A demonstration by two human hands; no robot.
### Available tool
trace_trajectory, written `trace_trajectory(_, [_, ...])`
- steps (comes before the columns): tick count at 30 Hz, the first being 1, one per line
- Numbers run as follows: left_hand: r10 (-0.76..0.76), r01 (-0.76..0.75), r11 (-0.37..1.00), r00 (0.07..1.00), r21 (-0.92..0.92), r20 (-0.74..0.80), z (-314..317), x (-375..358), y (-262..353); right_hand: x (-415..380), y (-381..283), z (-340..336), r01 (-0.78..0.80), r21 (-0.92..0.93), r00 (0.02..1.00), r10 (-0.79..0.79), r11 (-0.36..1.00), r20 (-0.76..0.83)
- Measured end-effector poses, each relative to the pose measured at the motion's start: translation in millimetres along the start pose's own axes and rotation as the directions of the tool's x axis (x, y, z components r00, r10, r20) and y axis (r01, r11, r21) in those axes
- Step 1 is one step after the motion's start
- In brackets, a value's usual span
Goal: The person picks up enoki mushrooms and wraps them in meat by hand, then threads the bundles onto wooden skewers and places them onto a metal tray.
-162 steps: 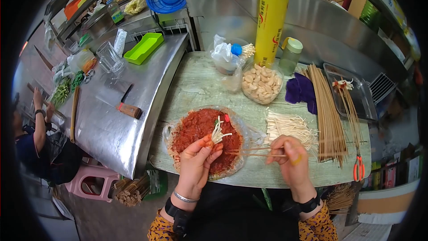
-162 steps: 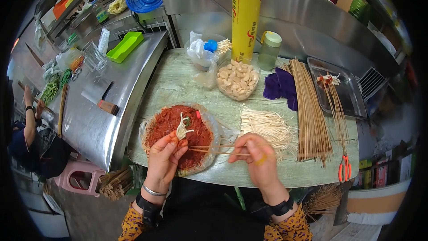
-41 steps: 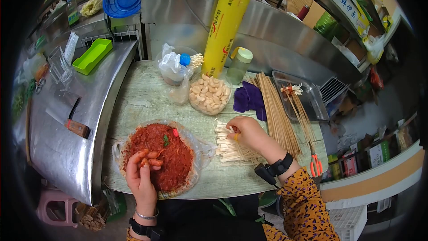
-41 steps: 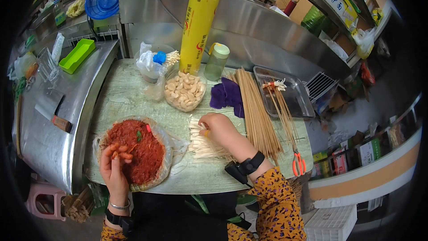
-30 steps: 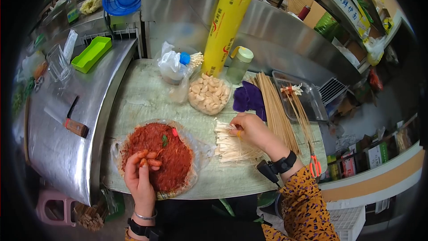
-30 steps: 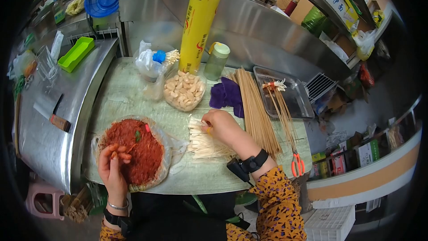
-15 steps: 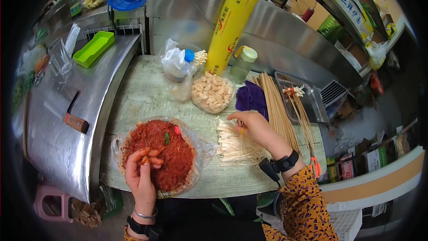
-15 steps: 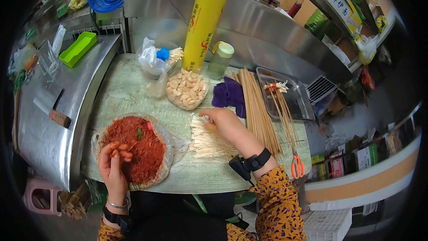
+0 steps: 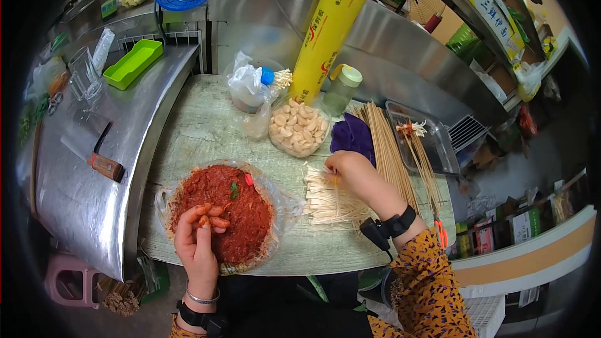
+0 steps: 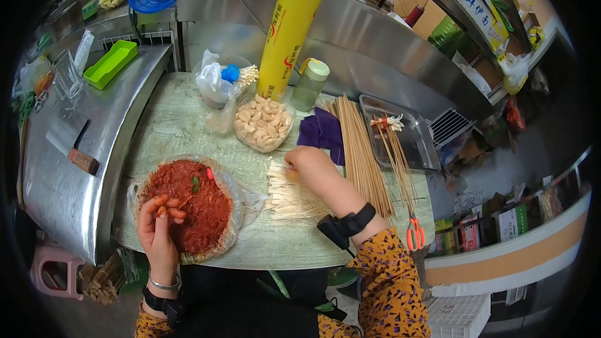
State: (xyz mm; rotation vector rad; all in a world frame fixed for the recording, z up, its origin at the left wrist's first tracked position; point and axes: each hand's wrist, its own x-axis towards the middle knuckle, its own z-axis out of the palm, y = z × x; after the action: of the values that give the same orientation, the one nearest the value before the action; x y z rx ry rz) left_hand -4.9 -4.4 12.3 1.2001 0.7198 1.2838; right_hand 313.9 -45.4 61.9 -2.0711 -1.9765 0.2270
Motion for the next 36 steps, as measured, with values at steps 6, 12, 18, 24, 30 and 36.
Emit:
trace_trajectory(6, [-0.007, 0.007, 1.0, 1.0, 0.003, -0.001, -0.6, 0.1, 0.8, -3.3, -6.6, 2.8, 0.065, -0.111, 0.993, -0.054, 0.992, 0.105])
trace_trajectory(12, [-0.005, 0.005, 1.0, 1.0, -0.014, 0.02, -1.2, -0.4, 0.4, -6.8, -2.2, 24.7, 0.109, -0.117, 0.983, -0.09, 0.987, 0.159])
trace_trajectory(18, [-0.009, 0.009, 1.0, 1.0, -0.026, 0.004, 1.6, 0.5, 3.4, -9.1, -5.4, 5.6, 0.037, -0.063, 0.994, -0.03, 0.997, 0.106])
trace_trajectory(24, [-0.018, 0.018, 1.0, 1.0, -0.023, -0.01, 2.0, -0.8, 0.4, -18.5, 7.6, -6.8, -0.024, 0.167, 1.0, 0.023, 0.986, 0.01])
trace_trajectory(30, [-0.006, 0.006, 1.0, 1.0, 0.0, 0.001, 0.7, -1.3, 2.7, -19.8, 2.8, -15.3, -0.088, 0.252, 0.996, 0.094, 0.964, -0.011])
trace_trajectory(36, [-0.02, 0.02, 1.0, 1.0, -0.009, -0.004, 1.2, -0.8, 0.7, -23.6, 7.7, -26.8, -0.112, 0.308, 0.993, 0.119, 0.945, -0.003])
